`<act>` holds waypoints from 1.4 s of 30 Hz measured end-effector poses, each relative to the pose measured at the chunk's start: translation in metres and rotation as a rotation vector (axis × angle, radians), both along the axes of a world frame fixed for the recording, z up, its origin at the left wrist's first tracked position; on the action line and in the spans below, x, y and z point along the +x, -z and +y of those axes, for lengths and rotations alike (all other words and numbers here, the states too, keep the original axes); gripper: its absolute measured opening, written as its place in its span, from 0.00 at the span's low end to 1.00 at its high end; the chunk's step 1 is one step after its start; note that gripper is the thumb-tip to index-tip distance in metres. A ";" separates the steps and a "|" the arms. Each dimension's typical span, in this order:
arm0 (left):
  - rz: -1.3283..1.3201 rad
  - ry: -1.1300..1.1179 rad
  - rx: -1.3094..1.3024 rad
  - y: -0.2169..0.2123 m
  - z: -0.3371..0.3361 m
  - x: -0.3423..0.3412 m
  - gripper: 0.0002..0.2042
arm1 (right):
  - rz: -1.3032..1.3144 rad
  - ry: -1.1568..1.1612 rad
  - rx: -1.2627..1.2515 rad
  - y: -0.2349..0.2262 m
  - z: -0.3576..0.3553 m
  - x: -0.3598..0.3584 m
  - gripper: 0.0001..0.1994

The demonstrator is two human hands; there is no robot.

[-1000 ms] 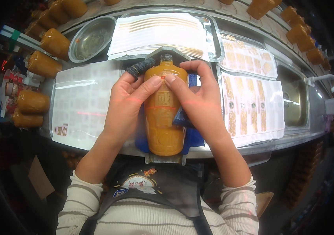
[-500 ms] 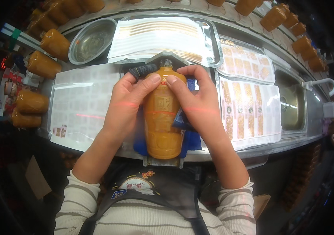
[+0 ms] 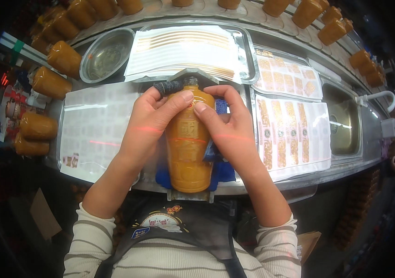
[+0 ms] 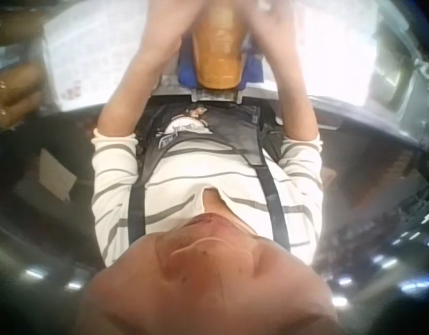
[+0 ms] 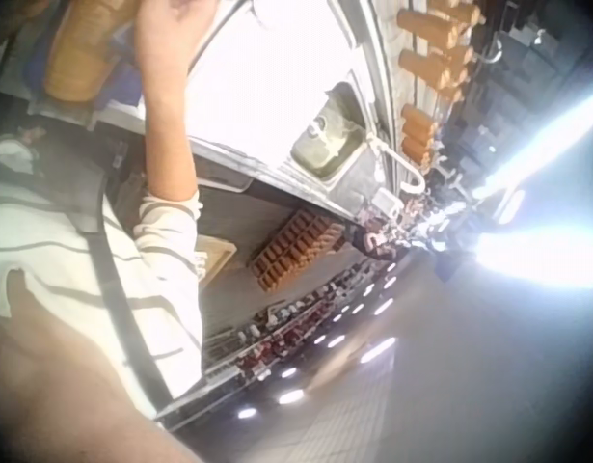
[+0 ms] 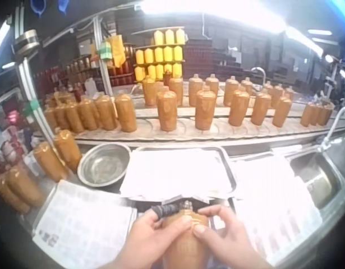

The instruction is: The person applies adhesive labels to amber-colored bottles. They peel labels from a sheet, position them on the bottle, and smooth them with a cloth. The person handles multiple bottles one at a time, repeating the labeling process.

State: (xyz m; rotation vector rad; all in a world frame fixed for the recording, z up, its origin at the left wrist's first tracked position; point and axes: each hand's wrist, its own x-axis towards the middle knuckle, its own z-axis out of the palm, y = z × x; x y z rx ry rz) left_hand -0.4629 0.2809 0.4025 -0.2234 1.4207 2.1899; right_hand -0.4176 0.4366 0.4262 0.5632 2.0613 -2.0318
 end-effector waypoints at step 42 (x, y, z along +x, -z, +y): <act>0.049 0.000 0.064 0.008 -0.023 0.058 0.28 | 0.066 0.020 0.000 0.017 0.007 0.052 0.28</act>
